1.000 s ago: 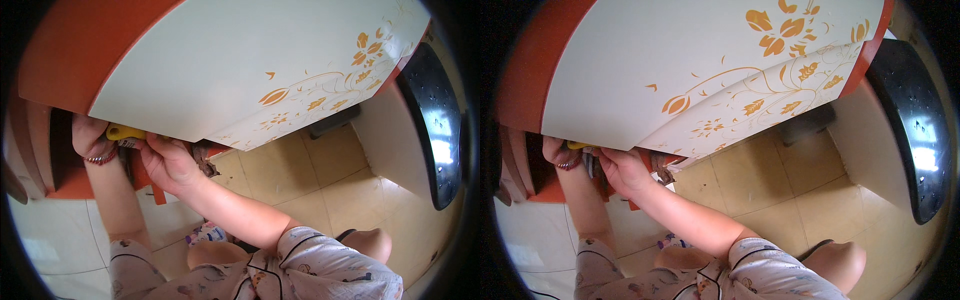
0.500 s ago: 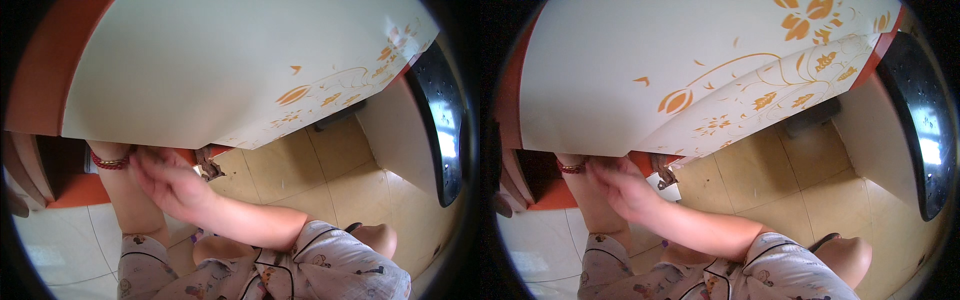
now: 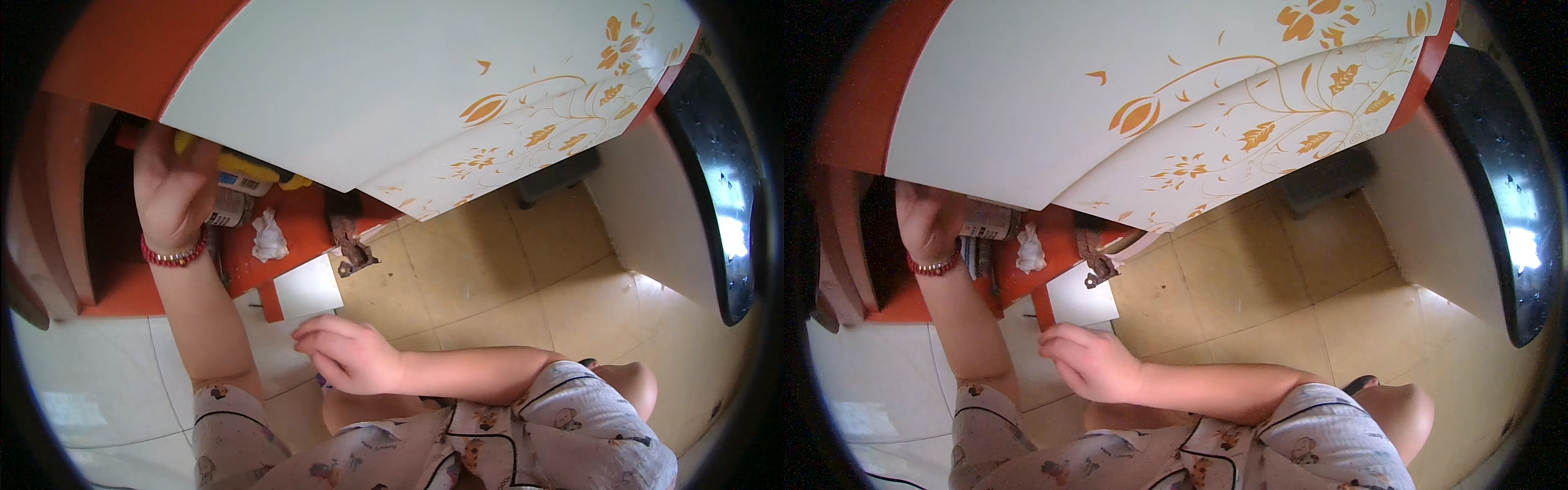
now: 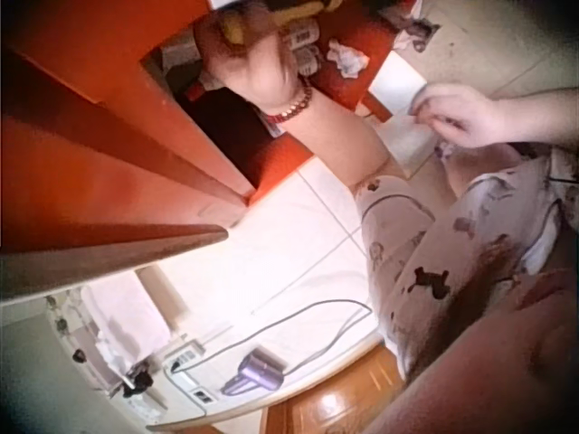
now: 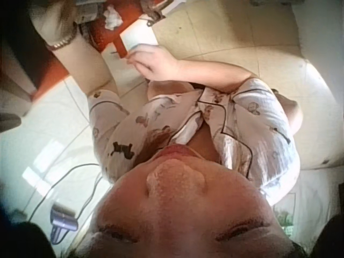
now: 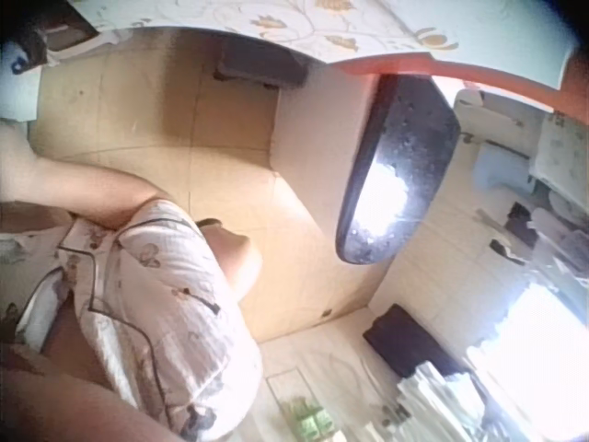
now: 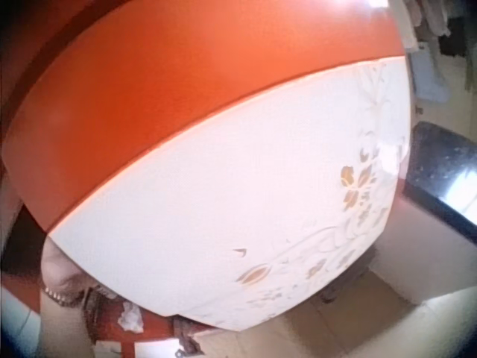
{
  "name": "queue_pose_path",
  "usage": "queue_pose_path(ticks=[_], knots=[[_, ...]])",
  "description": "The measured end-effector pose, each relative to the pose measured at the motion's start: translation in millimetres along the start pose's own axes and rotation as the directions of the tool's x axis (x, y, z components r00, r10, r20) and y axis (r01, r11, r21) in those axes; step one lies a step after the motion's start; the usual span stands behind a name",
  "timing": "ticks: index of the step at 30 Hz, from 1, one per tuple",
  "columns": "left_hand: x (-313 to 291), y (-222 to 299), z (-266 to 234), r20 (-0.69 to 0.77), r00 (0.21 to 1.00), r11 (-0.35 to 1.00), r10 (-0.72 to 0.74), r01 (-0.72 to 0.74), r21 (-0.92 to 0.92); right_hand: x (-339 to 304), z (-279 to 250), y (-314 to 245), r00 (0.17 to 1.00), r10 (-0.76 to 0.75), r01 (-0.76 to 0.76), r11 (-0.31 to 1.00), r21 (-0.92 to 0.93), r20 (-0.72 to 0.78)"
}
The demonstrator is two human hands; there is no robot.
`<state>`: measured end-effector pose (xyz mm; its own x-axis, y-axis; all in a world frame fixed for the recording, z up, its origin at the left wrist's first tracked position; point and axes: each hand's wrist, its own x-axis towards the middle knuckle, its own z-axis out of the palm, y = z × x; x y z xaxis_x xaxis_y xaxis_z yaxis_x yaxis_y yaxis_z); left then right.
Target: The person uses a screwdriver to tighten a hinge inside a bathroom cabinet, walks to a different room to retrieve pliers from a drawer, and then returns to the cabinet to continue tightening the hinge.
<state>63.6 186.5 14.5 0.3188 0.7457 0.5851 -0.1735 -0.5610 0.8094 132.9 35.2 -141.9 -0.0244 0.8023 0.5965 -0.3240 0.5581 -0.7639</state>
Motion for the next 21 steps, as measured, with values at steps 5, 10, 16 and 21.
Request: queue_pose_path(ticks=[5,10,16,21], knots=[[21.0,-33.4,-17.3,0.354,0.935,0.861,0.009,0.172,-0.478,-1.1,-21.2,1.7,0.998,-0.030,0.034,0.997,-0.073,0.060],[25.8,-54.5,-18.5,0.471,0.880,0.755,0.068,0.263,-0.601,-2.5,-37.4,8.1,0.998,-0.022,0.029,0.992,-0.119,0.063],[13.9,-51.2,-14.5,0.177,0.984,0.930,0.024,0.043,-0.364,5.8,-50.4,11.3,0.997,0.039,-0.031,0.993,-0.109,0.069],[-8.8,-32.5,-28.3,0.375,0.859,-0.362,0.350,-0.245,0.899,12.9,-47.5,9.7,0.998,0.048,-0.044,0.994,-0.097,0.040]])
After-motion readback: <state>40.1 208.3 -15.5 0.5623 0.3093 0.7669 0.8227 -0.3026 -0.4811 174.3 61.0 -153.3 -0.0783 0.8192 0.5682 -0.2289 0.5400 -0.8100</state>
